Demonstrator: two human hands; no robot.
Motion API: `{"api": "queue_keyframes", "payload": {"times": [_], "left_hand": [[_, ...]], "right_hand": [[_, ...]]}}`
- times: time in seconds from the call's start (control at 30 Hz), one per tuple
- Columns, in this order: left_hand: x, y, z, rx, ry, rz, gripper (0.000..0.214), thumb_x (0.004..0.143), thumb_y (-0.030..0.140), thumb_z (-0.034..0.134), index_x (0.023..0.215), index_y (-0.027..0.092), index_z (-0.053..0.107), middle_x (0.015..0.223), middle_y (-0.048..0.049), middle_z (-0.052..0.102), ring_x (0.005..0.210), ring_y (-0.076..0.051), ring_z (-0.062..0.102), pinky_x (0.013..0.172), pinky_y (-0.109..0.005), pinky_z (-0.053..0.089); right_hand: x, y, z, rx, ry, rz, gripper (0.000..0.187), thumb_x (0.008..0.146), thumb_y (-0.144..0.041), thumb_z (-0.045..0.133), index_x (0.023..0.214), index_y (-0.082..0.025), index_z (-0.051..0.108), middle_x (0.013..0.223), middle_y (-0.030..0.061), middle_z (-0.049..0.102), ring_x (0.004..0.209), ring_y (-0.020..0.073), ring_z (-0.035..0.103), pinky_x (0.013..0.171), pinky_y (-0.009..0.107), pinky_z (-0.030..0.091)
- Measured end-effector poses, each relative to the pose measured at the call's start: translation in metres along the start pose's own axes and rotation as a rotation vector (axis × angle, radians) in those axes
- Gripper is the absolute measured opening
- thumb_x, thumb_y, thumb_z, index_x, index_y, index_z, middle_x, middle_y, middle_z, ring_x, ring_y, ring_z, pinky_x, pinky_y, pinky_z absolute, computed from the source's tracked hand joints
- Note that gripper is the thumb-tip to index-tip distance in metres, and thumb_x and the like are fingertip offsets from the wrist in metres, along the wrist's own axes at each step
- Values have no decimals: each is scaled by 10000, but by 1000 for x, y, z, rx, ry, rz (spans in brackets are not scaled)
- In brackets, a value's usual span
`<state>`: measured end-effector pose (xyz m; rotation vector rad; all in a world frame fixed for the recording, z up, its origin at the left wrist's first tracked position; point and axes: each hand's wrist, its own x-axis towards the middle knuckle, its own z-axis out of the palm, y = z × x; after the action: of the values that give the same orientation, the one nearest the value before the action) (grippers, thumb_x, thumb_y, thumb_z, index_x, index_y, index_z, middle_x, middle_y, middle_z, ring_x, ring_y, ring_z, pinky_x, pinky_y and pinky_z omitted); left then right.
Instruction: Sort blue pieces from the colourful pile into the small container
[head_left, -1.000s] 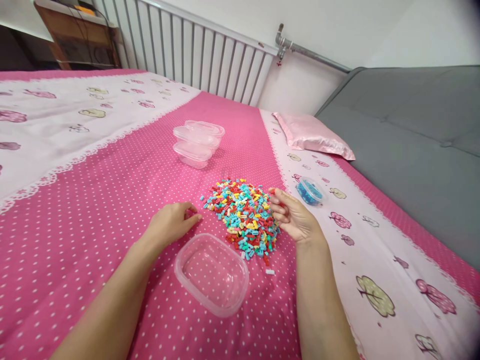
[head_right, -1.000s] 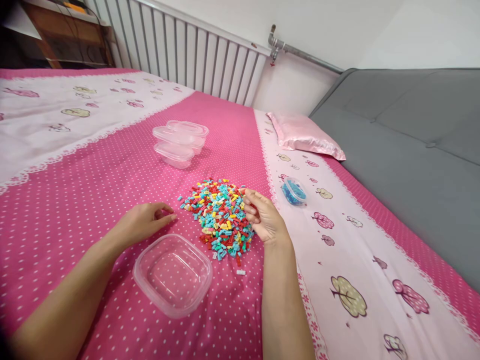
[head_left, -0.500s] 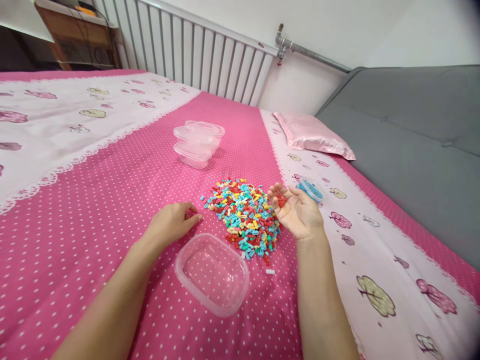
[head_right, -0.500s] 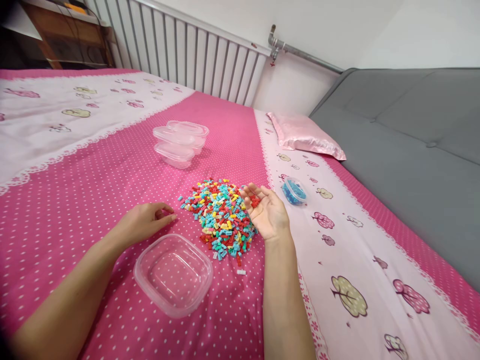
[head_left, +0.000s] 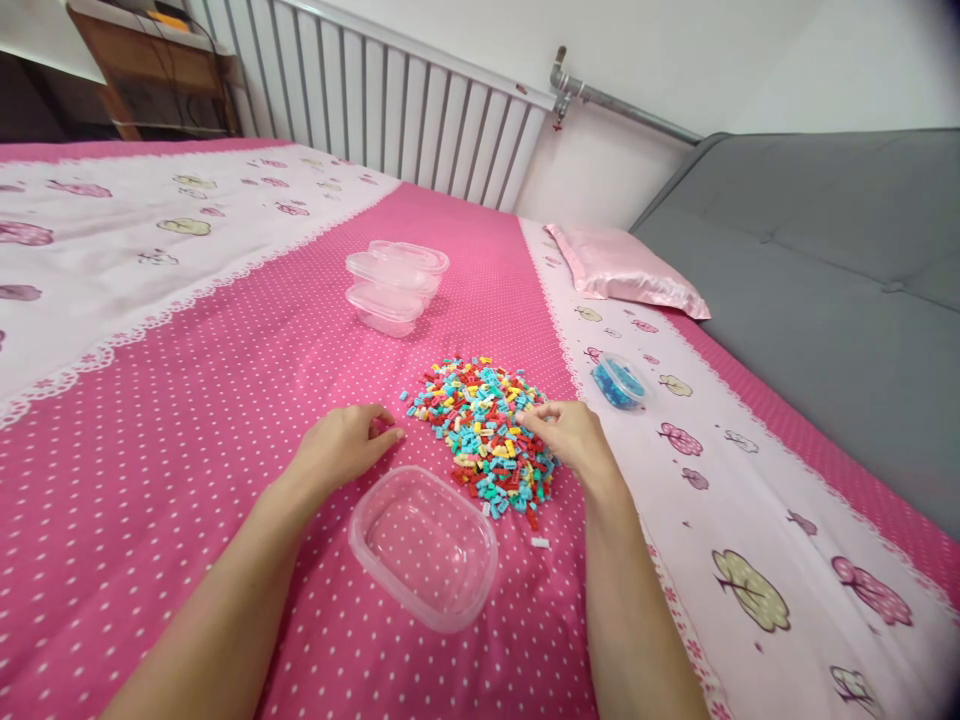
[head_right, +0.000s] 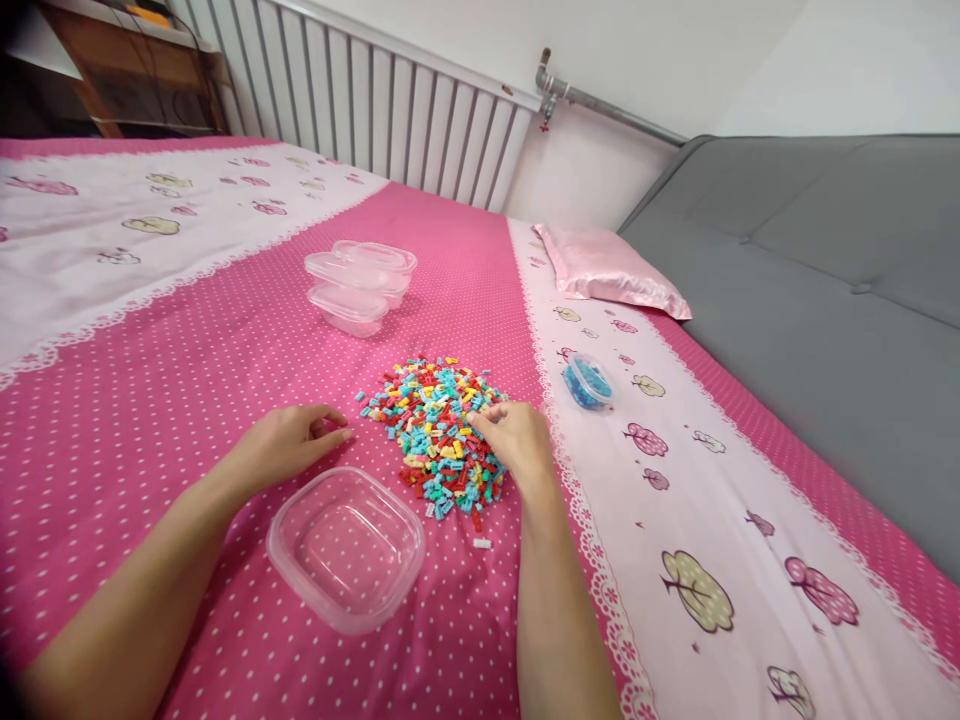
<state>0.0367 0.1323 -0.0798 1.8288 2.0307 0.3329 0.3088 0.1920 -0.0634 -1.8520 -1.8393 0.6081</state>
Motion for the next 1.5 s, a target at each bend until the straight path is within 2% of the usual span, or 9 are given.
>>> {"api": "queue_keyframes", "payload": {"times": [0.2,0.37,0.7,0.87,1.03,1.13,1.27,1.4,1.5], "left_hand": [[0,0,0,-2,4,8,378,796,448,448,974,181,648,872,-70,691,763,-203,616,627,-277,389],[-1,1,0,4,5,3,379,798,445,445,979,181,647,867,-66,693,754,-199,617,614,-272,388],[-1,1,0,1,1,3,376,799,439,452,984,179,650,876,-67,696,772,-203,623,625,-276,399],[-1,1,0,0,7,6,384,792,445,448,982,183,654,872,-68,696,772,-208,625,630,-280,403],[-1,1,0,-5,10,13,390,788,454,441,979,187,652,869,-69,698,770,-210,626,630,-281,407],[0,0,1,-2,7,12,394,790,455,440,985,185,650,876,-71,699,778,-211,627,636,-282,409],[0,0,1,-1,8,7,386,788,451,443,979,190,654,884,-68,700,782,-207,627,640,-278,413],[-2,2,-1,-5,-3,-4,376,799,441,445,987,186,649,884,-71,700,781,-207,627,634,-277,410],[-3,3,-2,-10,-7,3,368,808,433,448,983,178,647,881,-75,700,781,-208,627,627,-275,407]], "right_hand": [[3,-1,8,-75,-1,2,233,623,-426,672,649,-198,713,476,-19,567,484,131,503,495,244,307],[6,4,14,112,-19,-25,166,592,-350,680,608,-186,661,400,-66,435,402,79,367,440,224,238],[-5,-19,-6,1260,-325,151,334,512,-251,839,694,-164,573,536,-99,410,417,7,264,322,119,131],[0,-19,-11,1649,-487,350,262,597,-141,785,724,-172,558,714,-26,574,558,33,497,345,69,313],[2,-15,-11,1793,-502,348,198,648,-100,710,772,-171,571,888,38,644,848,115,623,475,91,484],[2,-16,-12,1801,-438,324,221,600,-73,692,764,-164,574,867,43,643,908,143,625,557,124,532],[0,-20,-7,1623,-295,261,228,567,-114,728,735,-165,583,678,-31,565,585,53,531,456,107,447],[-3,-21,7,1131,-145,75,265,594,-266,764,813,-163,656,524,-98,387,420,24,265,353,148,205],[-4,-19,19,718,-49,-94,317,663,-355,706,911,-158,699,478,-105,307,433,51,248,422,199,216]]}}
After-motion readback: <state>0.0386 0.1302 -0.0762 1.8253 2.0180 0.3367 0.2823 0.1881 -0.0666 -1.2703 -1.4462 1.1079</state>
